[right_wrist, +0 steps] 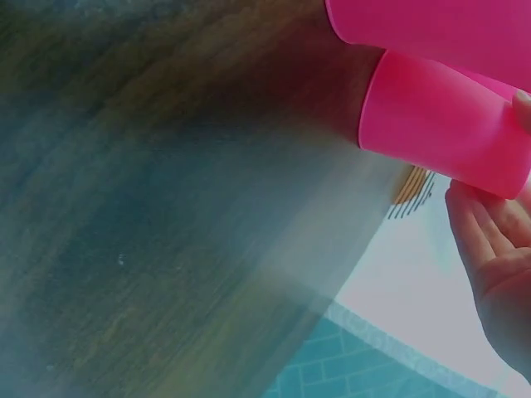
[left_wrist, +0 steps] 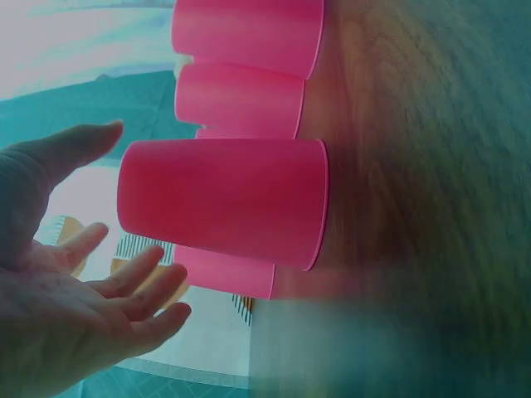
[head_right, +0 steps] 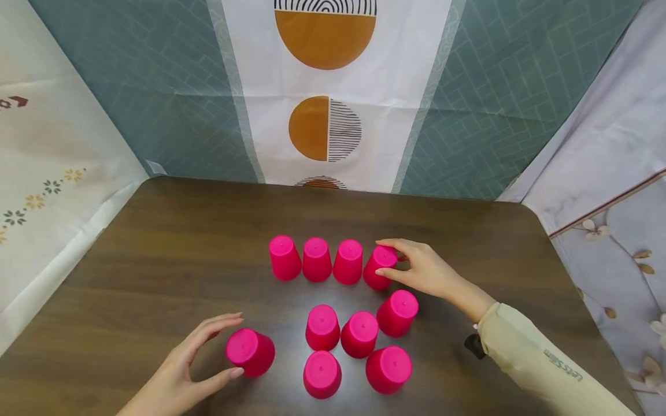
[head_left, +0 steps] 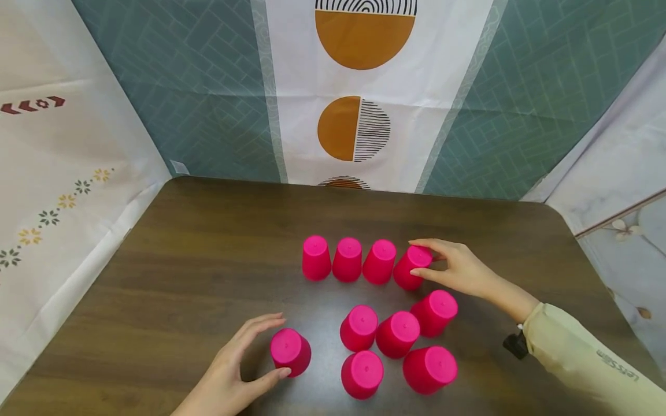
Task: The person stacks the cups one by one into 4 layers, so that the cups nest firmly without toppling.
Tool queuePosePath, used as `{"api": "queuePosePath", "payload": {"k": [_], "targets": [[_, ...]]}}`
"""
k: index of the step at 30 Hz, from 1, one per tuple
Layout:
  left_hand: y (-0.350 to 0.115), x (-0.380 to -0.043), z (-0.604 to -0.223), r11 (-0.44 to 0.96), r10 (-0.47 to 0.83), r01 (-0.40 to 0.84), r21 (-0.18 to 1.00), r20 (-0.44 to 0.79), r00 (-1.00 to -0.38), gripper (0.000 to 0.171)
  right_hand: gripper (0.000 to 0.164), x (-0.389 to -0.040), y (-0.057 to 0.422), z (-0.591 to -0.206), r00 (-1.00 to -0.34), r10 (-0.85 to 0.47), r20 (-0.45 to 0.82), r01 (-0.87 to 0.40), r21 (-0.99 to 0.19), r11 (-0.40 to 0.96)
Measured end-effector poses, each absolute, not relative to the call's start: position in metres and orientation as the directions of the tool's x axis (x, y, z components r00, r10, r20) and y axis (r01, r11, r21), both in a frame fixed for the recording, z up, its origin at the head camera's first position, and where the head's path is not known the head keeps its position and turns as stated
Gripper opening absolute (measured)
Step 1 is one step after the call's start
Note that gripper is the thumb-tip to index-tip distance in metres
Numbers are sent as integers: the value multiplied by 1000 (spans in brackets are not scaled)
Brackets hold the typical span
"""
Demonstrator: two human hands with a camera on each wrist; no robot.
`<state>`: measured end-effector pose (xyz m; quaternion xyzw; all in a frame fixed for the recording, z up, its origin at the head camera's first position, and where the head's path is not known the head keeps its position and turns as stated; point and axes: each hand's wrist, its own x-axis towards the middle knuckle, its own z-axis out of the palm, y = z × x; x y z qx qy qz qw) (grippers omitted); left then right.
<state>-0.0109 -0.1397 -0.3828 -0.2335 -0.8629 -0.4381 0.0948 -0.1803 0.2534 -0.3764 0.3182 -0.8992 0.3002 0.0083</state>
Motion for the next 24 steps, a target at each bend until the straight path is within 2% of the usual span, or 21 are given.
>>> {"api": "queuePosePath", "payload": {"k": [5,9,20,24], "targets": [[-136,-9,-379,556,273,383,737,273,-922,76,63,-179,252,-374,-803,-575,159,-566,-506,651],[-134,-9,-379,548,252,368,751,272,-929,75,68,-177,252,-371,-808,-573,137,-559,-485,672],[-134,-11,-385,525,278,430,735,329,-902,69,68,-153,254,-356,-796,-537,280,-604,-429,671],[-134,-12,-387,506,299,422,752,306,-904,68,65,-141,256,-354,-759,-553,343,-651,-418,634]]}}
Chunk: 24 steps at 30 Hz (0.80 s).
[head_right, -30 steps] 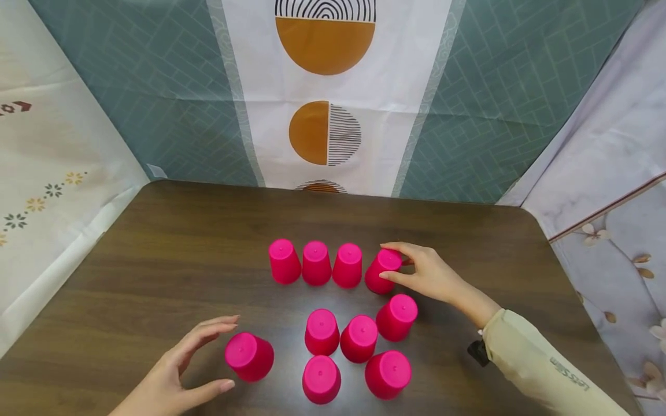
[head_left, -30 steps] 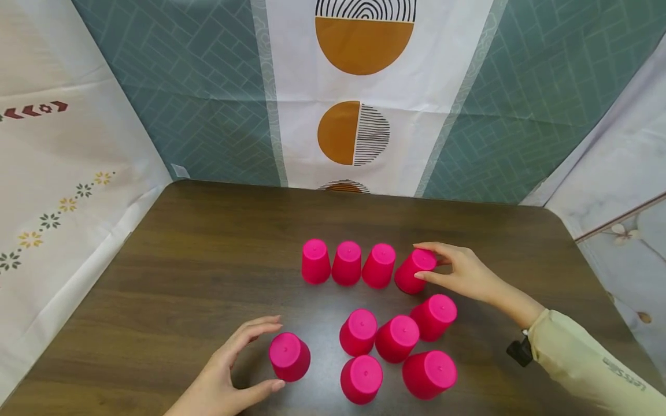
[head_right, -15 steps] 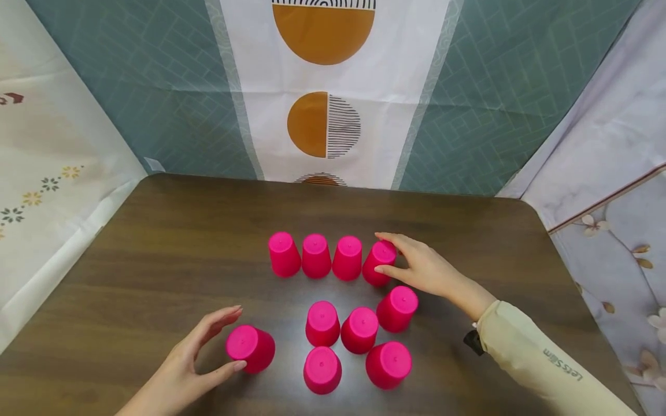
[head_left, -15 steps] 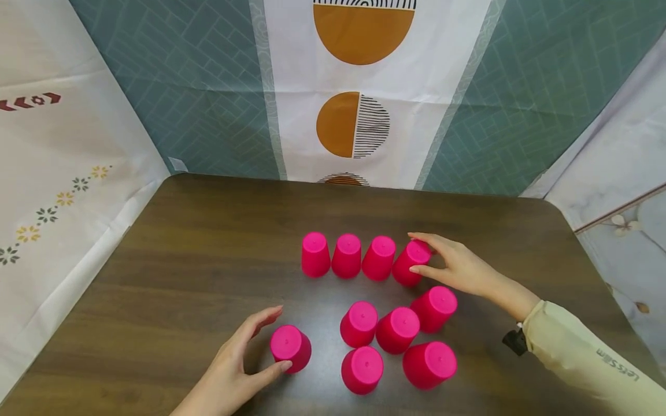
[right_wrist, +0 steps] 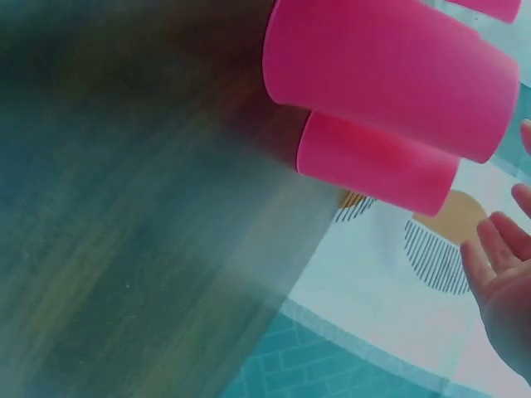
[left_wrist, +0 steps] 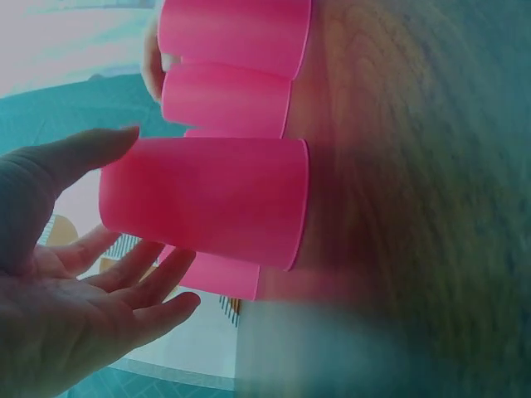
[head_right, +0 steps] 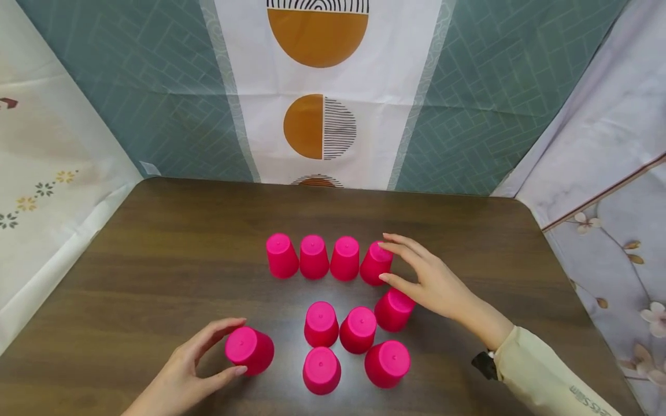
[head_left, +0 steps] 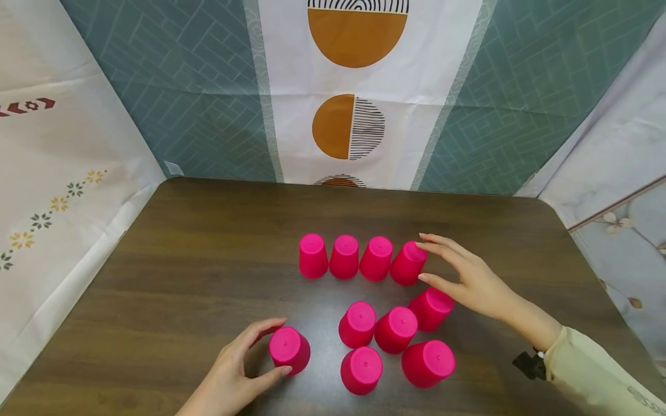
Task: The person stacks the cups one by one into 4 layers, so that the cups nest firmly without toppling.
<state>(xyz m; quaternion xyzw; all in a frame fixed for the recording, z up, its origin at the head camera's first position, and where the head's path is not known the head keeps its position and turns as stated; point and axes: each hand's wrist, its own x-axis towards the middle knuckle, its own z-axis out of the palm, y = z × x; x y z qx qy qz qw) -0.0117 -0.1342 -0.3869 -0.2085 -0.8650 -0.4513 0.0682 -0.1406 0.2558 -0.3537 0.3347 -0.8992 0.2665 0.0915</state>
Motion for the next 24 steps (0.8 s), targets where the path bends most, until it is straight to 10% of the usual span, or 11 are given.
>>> {"api": "queuePosePath", "payload": {"k": [24], "targets": [[-136,-46,-364,463,351,424,778,278,-894,57,75,-98,275,-380,-719,-584,376,-689,-493,531]]}}
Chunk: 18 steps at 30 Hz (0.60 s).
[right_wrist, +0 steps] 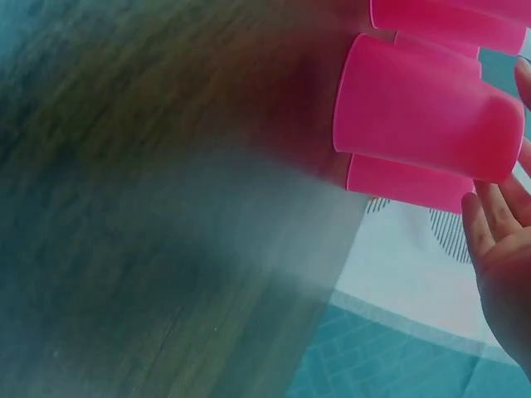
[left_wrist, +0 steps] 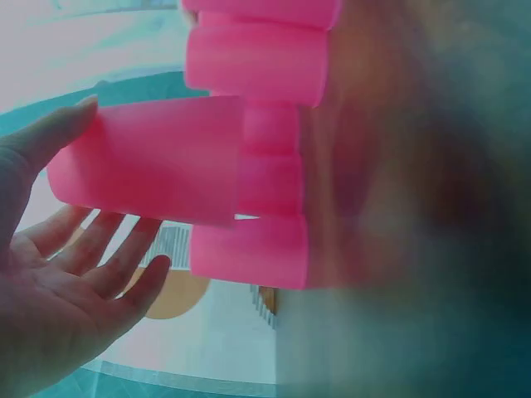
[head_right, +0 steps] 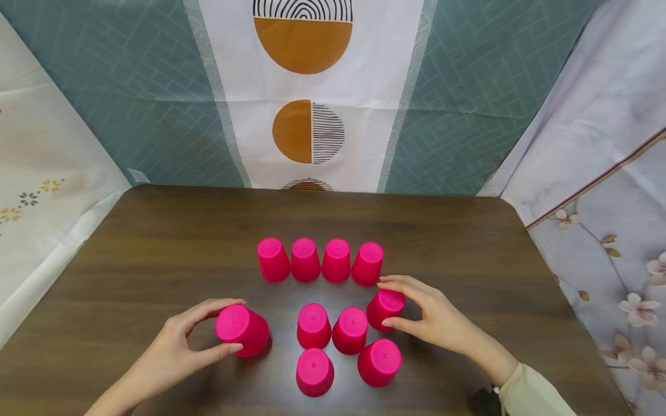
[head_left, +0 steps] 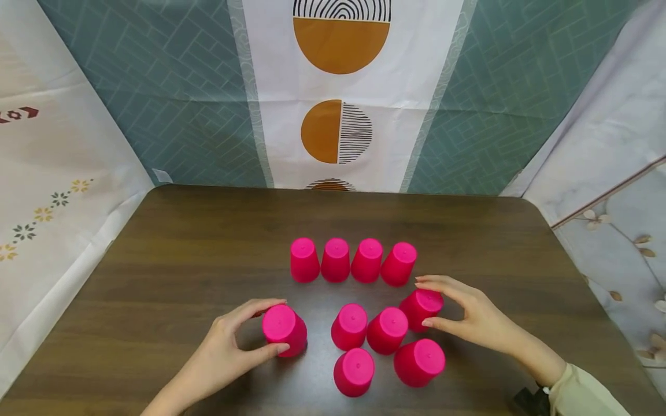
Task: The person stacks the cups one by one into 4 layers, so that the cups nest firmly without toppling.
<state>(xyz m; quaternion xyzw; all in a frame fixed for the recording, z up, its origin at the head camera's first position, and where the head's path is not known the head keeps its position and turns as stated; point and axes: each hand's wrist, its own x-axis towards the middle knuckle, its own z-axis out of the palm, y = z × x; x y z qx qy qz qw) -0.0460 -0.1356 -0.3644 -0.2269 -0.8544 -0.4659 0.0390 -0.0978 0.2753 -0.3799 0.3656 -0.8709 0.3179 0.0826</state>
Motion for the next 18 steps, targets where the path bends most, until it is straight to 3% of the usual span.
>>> {"api": "queuePosePath", "payload": {"k": [3,9,13,18], "targets": [[-135,-56,-355,464,290,353,812,237,-927,56,77,-99,275,-383,-707,-582,401,-704,-479,524],[-132,-81,-340,441,151,261,859,215,-965,53,64,-98,276,-385,-831,-494,257,-537,-603,590],[-128,-99,-332,394,152,287,873,246,-957,52,58,-98,275,-385,-884,-440,158,-410,-715,567],[-121,-123,-328,331,183,303,893,255,-950,52,58,-100,276,-384,-887,-450,108,-372,-743,556]]}}
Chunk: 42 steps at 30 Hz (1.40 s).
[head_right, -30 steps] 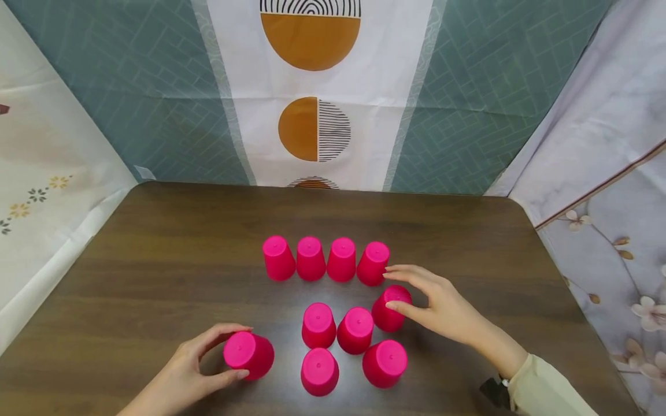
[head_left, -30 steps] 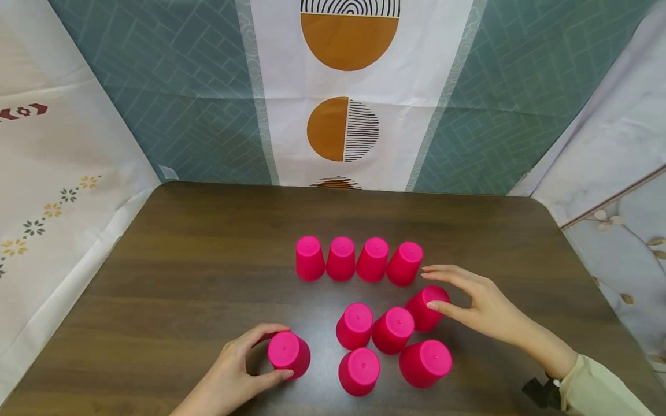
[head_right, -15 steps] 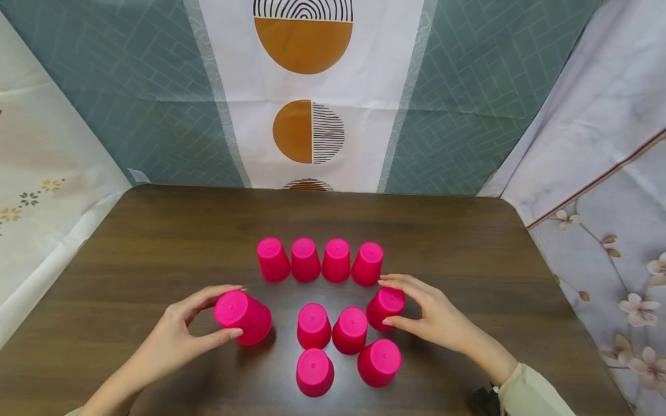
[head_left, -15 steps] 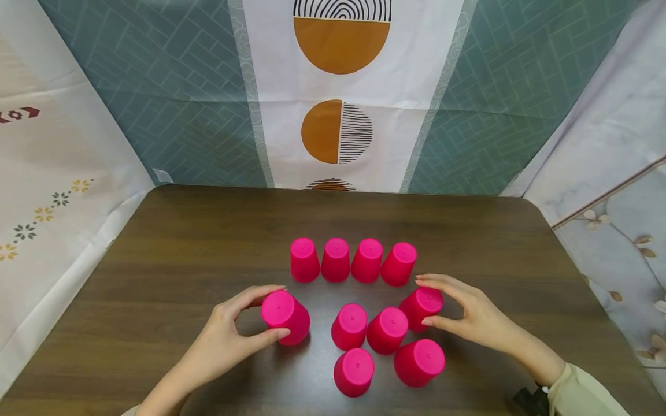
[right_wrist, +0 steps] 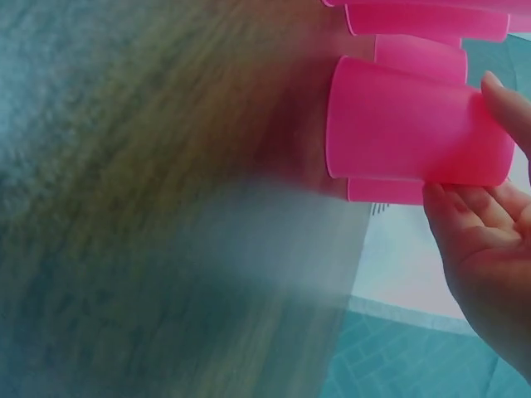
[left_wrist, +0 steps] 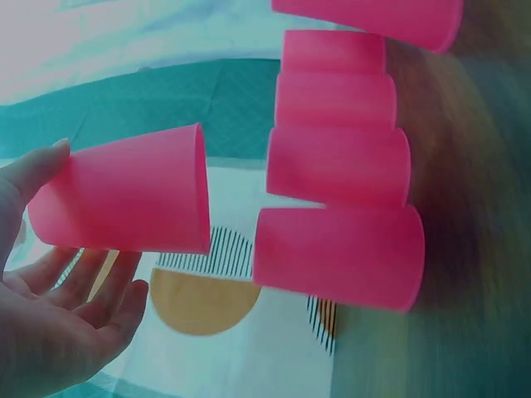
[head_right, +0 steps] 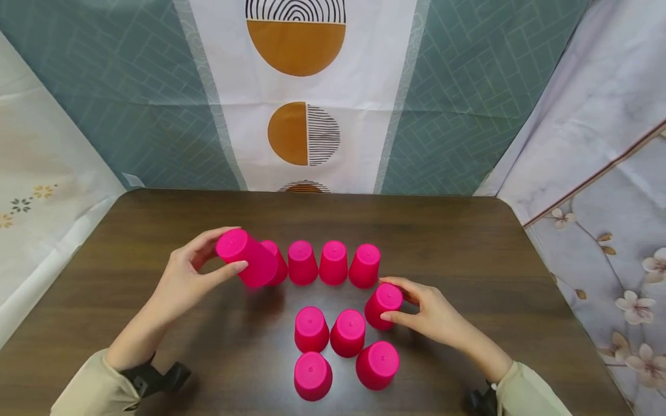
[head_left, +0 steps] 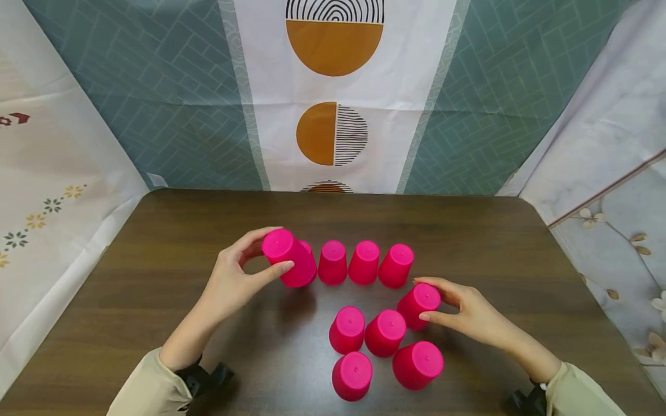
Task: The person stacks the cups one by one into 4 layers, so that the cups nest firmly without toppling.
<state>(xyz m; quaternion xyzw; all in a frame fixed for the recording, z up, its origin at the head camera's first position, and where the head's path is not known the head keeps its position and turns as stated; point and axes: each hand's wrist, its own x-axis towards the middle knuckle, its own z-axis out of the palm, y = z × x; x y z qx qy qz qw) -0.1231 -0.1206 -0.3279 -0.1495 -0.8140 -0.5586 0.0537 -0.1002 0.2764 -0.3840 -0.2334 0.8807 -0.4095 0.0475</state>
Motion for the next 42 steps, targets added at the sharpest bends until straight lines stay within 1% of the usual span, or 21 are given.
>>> {"api": "queuePosePath", "payload": {"k": [8,16,23,28,35,42], "targets": [[-107,-152,-325,241,155,214,947,180,-971,51,56,-106,277,-384,-851,-508,137,-440,-714,544],[-97,-172,-326,246,190,170,954,124,-974,52,56,-107,278,-383,-837,-521,168,-475,-698,537],[-94,-181,-331,273,220,117,955,56,-974,53,57,-106,278,-382,-846,-510,155,-453,-714,534],[-91,-185,-334,299,241,126,946,53,-969,54,57,-106,278,-384,-842,-513,165,-459,-719,521],[-88,-190,-336,310,285,169,936,78,-955,51,56,-106,278,-385,-842,-513,166,-454,-733,507],[-88,-191,-338,307,313,215,927,115,-943,52,57,-105,279,-383,-847,-508,159,-444,-737,509]]}}
